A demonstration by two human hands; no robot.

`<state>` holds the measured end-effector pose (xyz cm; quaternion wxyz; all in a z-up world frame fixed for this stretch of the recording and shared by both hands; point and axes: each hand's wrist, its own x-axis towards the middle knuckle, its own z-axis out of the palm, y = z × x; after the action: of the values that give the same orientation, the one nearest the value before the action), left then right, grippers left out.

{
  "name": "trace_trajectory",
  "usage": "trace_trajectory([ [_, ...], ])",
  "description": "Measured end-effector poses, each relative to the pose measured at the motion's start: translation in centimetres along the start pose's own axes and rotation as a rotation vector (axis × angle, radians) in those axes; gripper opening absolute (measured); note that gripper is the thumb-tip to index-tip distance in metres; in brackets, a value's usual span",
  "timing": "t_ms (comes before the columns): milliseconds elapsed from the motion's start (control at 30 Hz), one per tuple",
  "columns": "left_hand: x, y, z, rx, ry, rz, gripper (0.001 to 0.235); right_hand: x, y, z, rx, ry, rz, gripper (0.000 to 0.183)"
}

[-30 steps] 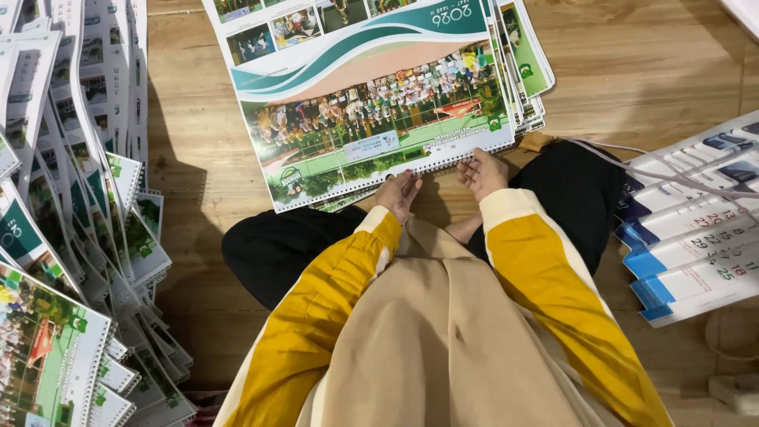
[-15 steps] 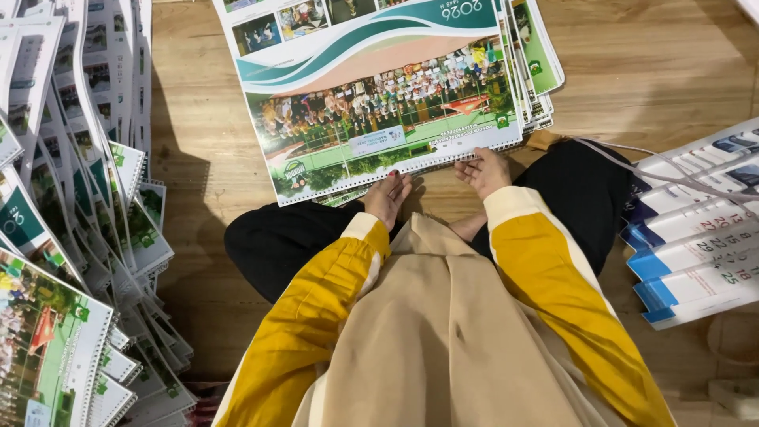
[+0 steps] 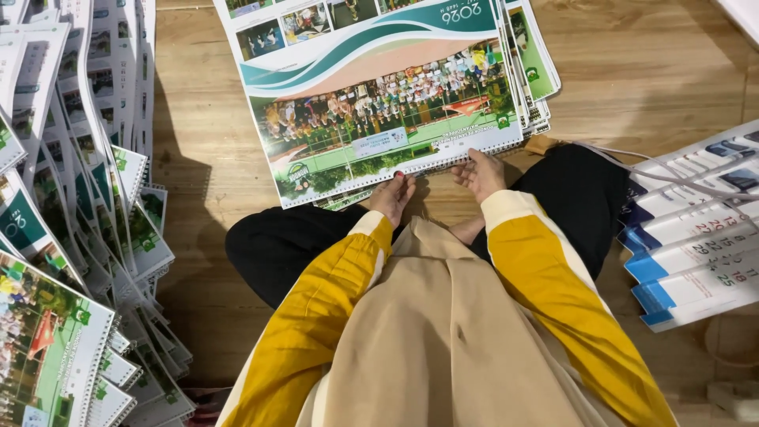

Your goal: A person sits on the floor of a print shop, carefully picking up large printed calendar sheets one by one, aligning them with a stack, and placing them down to organize the production run.

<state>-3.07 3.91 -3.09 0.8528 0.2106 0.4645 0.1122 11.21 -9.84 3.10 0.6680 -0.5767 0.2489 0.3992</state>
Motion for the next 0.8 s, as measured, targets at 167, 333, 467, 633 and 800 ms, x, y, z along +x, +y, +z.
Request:
trace_trajectory([
  [167,-1.1,0.9,1.0,0.012,-0.001,-0.031,0.03,0.9,0.5,0.0,-0.021,0.0,-0.016,0.017],
  [333,0.3,0.4,0.7,0.047,0.045,-0.013,0.031,1.5,0.7,-0.4,-0.006,-0.017,-0.015,0.018],
  [467,-1.8,1.5,2.4,0.014,0.078,-0.034,0.038,1.2,0.6,-0.3,0.005,-0.021,-0.027,0.017],
  [633,-3.5,2.4,4.3,0.047,0.044,-0.068,0.048,1.2,0.5,-0.4,0.035,-0.027,-0.017,0.021],
  [800,-1.8,1.7,3.4,0.075,0.067,-0.08,0.042,0.5,0.6,0.0,-0.017,-0.02,-0.08,0.028],
])
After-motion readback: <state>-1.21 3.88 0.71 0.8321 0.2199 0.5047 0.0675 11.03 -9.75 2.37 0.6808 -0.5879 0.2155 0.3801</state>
